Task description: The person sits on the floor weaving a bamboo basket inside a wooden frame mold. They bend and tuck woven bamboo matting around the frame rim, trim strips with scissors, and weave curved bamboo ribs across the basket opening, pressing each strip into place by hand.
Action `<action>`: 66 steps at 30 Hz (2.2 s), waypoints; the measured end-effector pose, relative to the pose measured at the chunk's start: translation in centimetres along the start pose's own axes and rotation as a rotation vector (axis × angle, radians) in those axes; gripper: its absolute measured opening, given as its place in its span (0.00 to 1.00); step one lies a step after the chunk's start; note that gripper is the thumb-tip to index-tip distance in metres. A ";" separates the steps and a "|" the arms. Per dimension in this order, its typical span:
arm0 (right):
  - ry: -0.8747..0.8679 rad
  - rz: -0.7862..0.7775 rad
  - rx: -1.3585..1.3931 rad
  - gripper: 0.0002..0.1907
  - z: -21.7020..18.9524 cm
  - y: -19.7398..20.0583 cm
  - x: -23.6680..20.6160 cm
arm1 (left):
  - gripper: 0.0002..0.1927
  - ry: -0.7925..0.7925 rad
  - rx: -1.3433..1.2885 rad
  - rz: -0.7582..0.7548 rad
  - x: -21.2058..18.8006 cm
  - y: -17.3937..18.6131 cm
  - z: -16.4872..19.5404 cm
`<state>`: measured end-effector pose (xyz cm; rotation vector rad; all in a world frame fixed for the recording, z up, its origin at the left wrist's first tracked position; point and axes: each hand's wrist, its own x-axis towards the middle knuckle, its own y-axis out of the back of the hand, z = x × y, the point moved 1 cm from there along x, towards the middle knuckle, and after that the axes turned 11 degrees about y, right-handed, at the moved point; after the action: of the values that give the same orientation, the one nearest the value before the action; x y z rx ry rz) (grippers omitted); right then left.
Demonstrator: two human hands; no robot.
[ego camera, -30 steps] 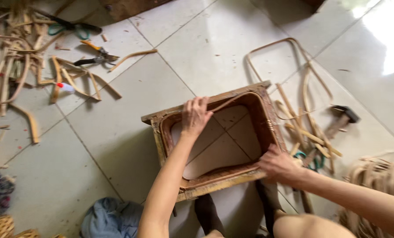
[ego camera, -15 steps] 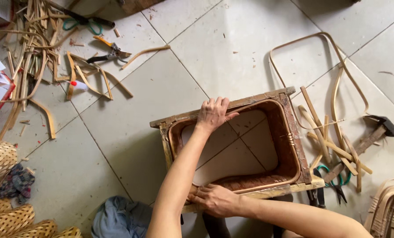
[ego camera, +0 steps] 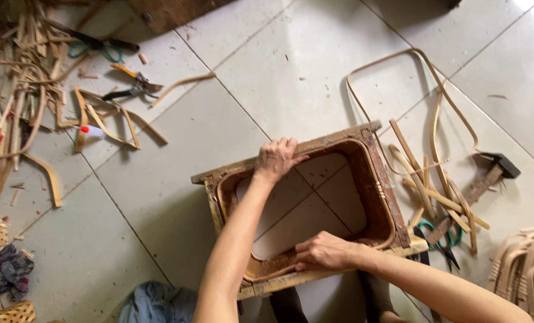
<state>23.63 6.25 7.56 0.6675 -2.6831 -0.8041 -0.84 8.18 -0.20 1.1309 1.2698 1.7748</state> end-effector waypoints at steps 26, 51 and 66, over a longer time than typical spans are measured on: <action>-0.112 0.194 -0.053 0.11 -0.3 -1.8 -2.9 | 0.39 1.174 -1.409 -0.053 -26.2 7.8 -7.2; -0.072 0.253 -0.134 0.09 -1.5 -0.1 -2.3 | 0.34 0.065 -0.004 0.077 -0.8 1.0 -0.7; -0.193 -0.129 -0.331 0.40 9.2 -5.1 -2.2 | 0.38 0.478 -0.168 0.297 -13.6 12.2 -3.2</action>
<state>23.95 7.78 -3.07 0.7163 -2.5955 -1.3728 1.27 -8.65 7.31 0.8603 1.2270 2.4312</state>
